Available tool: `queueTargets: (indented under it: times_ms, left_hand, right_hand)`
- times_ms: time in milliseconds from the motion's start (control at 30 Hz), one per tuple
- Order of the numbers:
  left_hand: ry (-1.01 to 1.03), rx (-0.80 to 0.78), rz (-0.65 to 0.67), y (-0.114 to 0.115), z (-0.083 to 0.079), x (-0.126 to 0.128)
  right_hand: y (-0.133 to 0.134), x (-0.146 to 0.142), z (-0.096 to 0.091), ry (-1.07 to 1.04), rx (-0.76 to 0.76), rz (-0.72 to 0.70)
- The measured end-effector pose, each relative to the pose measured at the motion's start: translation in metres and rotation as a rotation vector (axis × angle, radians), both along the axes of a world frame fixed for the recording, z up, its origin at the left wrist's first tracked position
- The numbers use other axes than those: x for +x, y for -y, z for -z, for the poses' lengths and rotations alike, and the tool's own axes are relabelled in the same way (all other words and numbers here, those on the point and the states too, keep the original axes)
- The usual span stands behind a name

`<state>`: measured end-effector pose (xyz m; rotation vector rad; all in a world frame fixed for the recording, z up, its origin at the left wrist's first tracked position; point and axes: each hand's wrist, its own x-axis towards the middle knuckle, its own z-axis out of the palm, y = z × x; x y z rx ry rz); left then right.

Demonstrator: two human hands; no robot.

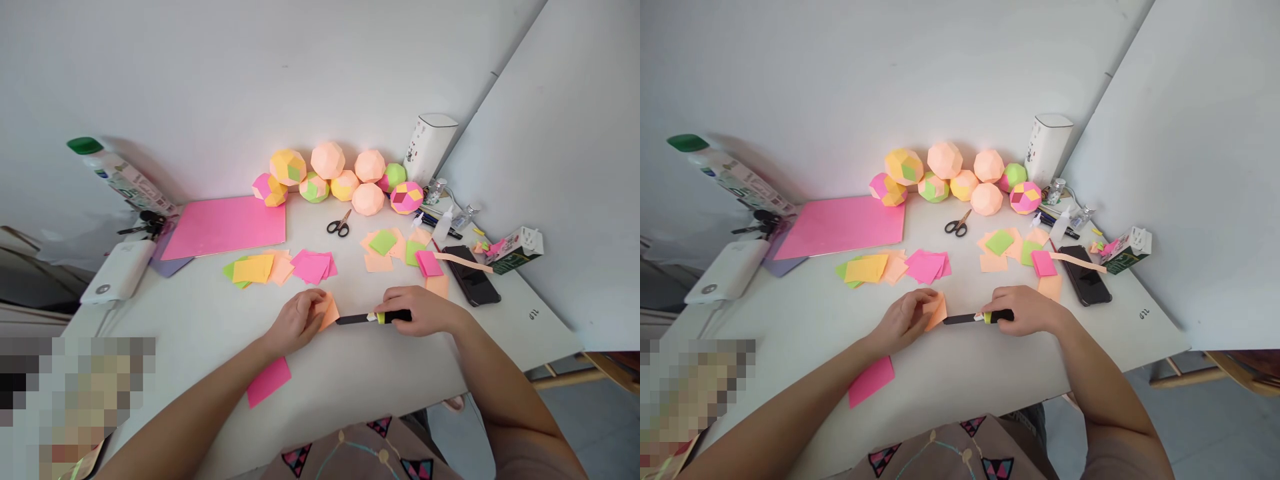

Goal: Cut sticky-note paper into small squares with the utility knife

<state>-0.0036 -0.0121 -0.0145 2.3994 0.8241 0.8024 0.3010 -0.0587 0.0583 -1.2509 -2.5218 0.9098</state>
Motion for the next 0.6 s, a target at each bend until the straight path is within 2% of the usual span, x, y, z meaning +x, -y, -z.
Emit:
queueTargets:
  times_ms: [100,300,600]
  left_hand:
    - [0.029,-0.006,0.013,-0.001,-0.001,0.000]
    - [-0.105,0.132,0.109,-0.002,-0.011,0.001]
    - [-0.137,0.046,0.072,-0.003,-0.008,-0.002]
  right_hand:
    - [0.000,0.000,0.000,-0.003,-0.005,0.002]
    - [0.000,-0.001,-0.002,0.003,-0.003,0.004]
    - [0.001,-0.001,-0.001,0.004,-0.002,0.002]
